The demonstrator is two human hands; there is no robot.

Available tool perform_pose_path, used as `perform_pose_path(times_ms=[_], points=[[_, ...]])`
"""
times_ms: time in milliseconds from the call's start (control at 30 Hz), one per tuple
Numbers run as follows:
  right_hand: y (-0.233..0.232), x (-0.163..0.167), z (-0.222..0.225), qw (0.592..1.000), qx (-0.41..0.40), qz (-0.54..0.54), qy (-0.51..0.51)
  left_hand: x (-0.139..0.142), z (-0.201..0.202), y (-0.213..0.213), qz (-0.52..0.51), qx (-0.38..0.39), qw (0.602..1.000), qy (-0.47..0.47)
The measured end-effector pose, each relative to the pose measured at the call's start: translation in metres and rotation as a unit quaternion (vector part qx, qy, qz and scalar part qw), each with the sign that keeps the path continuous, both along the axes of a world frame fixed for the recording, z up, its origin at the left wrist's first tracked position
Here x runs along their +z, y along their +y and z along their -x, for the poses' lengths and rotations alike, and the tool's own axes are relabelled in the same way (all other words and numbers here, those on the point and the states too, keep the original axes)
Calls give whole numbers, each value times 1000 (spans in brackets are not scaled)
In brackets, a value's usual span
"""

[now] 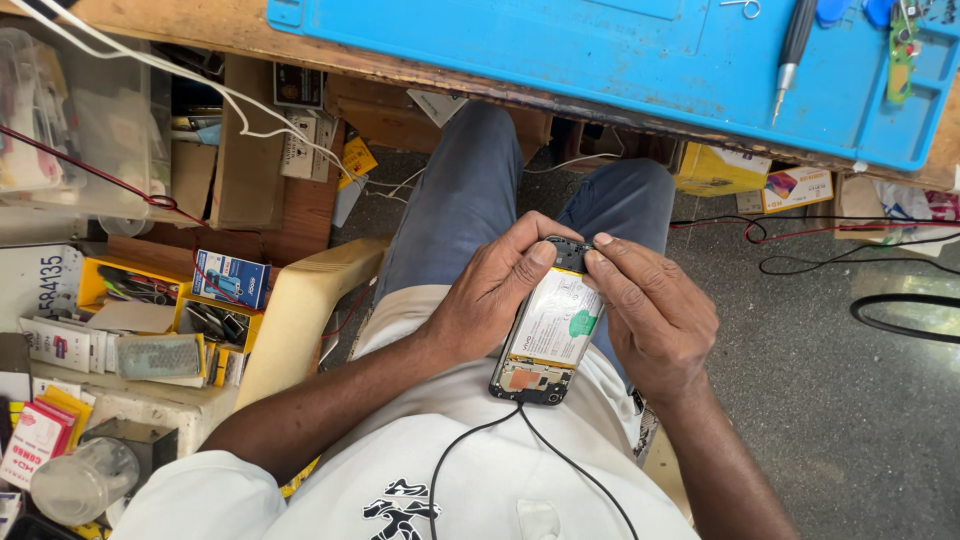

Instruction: The person repairs a disassembled smartphone by connecting a charging port flex cable to the motherboard and securing it with screws. They then connect a charging cable to test the device, which displays a charging animation on the screen.

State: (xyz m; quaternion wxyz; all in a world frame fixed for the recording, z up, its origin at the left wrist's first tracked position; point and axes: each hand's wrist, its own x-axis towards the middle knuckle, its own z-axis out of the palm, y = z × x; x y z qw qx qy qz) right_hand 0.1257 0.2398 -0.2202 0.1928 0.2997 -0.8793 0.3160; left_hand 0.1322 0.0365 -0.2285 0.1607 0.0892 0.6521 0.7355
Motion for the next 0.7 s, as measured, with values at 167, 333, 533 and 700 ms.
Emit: perform_pose_path(times_ms=[167, 333, 533, 700], points=[[4, -8, 1, 999, -10, 27, -43, 0, 5, -2, 19, 4, 999, 26], [2, -16, 5, 998, -12, 63, -8, 2, 11, -4, 28, 1, 999, 24], [3, -11, 12, 999, 8, 46, -6, 2, 17, -5, 39, 12, 998, 42], [0, -5, 13, 999, -4, 31, -27, 1, 21, -5, 48, 24, 998, 24]])
